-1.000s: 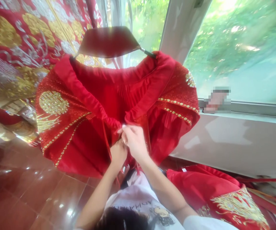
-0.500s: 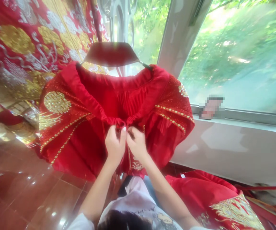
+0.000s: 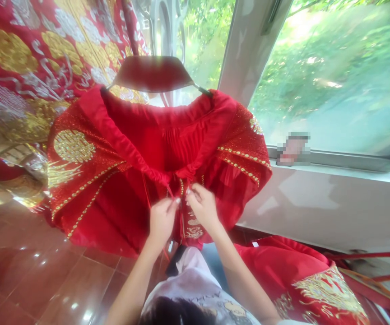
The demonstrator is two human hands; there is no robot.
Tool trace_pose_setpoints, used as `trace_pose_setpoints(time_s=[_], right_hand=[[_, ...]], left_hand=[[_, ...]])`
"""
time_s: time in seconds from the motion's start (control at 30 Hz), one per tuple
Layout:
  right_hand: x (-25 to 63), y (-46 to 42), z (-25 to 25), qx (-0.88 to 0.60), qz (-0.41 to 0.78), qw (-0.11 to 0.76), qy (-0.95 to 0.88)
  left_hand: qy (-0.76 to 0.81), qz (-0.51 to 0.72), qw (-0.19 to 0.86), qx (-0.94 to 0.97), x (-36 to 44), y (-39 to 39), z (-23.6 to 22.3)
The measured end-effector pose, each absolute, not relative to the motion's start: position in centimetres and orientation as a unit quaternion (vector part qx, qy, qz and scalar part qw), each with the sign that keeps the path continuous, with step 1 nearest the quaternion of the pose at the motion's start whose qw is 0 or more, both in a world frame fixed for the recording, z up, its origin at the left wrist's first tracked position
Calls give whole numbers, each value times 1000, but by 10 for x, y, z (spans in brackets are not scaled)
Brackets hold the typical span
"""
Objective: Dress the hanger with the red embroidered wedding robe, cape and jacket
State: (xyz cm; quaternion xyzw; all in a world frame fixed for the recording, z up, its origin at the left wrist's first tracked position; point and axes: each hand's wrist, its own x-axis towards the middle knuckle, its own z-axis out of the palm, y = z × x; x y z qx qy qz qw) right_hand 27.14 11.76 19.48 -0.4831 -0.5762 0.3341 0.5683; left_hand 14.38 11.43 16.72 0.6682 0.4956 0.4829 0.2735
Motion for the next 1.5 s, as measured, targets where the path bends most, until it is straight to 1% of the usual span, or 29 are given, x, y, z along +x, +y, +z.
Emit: trace_pose_setpoints(time_s=[0.1, 0.17, 0.27, 0.37, 0.5, 0.6, 0.67, 0.73, 0.83, 0.93, 1.0, 1.07, 1.13, 1.23, 1.3, 1.5], right_hand=[[266, 114, 194, -465, 362, 560, -583], [259, 113, 193, -446, 376, 567, -581], [248, 111, 190, -427, 389, 586, -568], [238, 110, 186, -430, 392, 596, -553], [230, 106, 185, -416, 439, 600, -522], [229, 101, 187, -419, 431, 618, -506], [232, 100, 188, -429, 411, 626, -505], [235, 99, 187, -441, 391, 630, -506], [236, 100, 184, -459, 370, 634, -500], [234, 100, 183, -470, 362, 630, -501], [232, 98, 184, -474, 356, 626, -507], [231, 96, 186, -472, 353, 624, -513], [231, 93, 186, -469, 346, 626, -518], [231, 89, 186, -474, 328, 626, -525], [231, 87, 186, -483, 315, 622, -530], [227, 87, 189, -482, 309, 606, -552]], left_hand=[[471, 487, 448, 584, 151, 109, 127], [450, 508, 496, 543, 154, 111, 109], [438, 515, 501, 540, 151, 117, 102], [426, 515, 514, 538, 147, 116, 104], [418, 520, 520, 533, 142, 105, 107], [407, 541, 508, 533, 133, 97, 113], [400, 571, 479, 533, 122, 93, 120], [420, 604, 416, 534, 112, 90, 131], [461, 627, 253, 575, 102, 90, 152], [419, 606, 68, 673, 103, 97, 175], [388, 573, -16, 721, 109, 104, 187], [396, 549, -62, 733, 118, 112, 195], [433, 557, -78, 704, 126, 117, 198], [478, 601, -45, 639, 135, 120, 196], [490, 621, 6, 612, 139, 118, 195], [499, 625, 289, 526, 136, 117, 203]])
